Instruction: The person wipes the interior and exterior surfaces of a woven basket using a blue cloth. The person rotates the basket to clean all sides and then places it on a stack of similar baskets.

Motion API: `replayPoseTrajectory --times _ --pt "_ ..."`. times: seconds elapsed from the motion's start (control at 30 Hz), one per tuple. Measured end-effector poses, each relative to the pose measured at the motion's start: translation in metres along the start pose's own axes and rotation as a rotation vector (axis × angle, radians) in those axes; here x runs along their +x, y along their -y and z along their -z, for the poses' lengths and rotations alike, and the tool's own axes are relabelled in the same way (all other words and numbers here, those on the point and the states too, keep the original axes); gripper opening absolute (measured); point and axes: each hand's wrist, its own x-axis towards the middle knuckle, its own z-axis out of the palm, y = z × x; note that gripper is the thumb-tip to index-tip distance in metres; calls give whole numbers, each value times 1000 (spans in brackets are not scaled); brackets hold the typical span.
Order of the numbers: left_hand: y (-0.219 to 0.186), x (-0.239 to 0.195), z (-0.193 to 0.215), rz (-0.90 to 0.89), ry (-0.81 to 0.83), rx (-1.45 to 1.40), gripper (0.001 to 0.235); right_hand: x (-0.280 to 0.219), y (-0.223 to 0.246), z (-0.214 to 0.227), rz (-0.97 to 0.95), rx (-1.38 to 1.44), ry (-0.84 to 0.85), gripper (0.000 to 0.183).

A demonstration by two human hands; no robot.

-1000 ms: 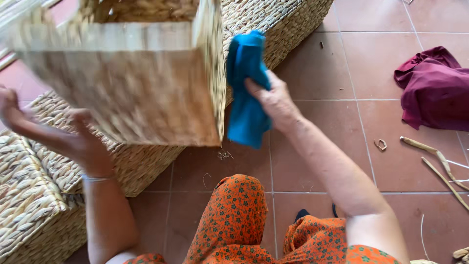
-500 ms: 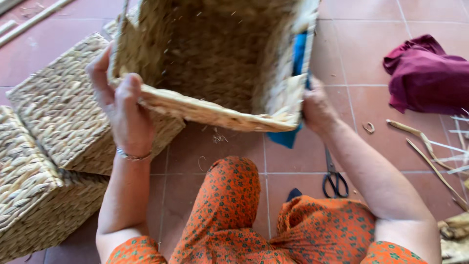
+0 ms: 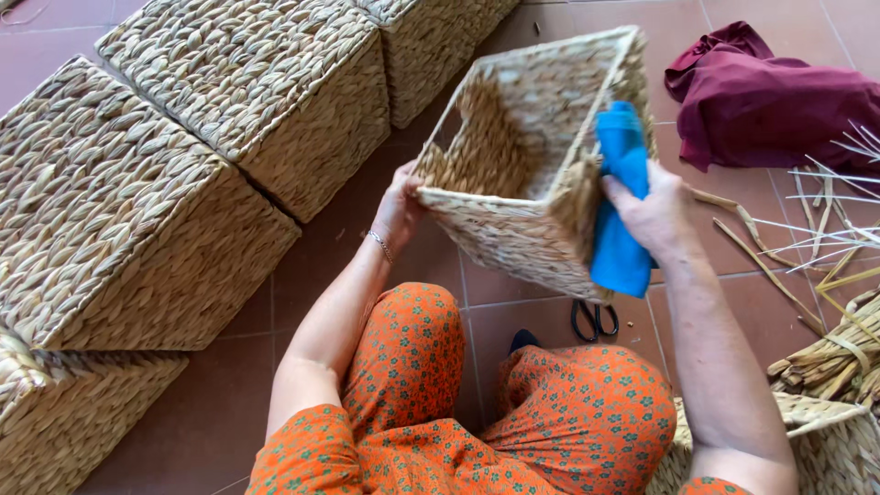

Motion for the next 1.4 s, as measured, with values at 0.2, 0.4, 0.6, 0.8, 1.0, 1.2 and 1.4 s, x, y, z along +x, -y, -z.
replayPoseTrajectory --times 0.2,0.4,0.6,0.8,1.0,1.2,1.4 --pt "47 29 84 220 -264 807 43 4 -24 -58 140 -120 90 40" --pt "-11 16 35 83 5 484 60 21 -50 -94 196 66 42 44" --pt "-61 -21 -31 69 201 773 40 51 -34 -79 36 -163 -56 52" --pt "-46 -19 -6 -100 -101 766 40 -12 23 -116 872 -599 45 78" --pt "-31 -13 33 -174 -135 749 42 8 -1 -150 1002 -403 87 52" --pt "-28 -19 51 -164 -162 711 40 134 -9 -187 635 -652 -333 36" --pt "-27 -15 54 -157 -153 635 45 54 26 -167 767 -514 135 44"
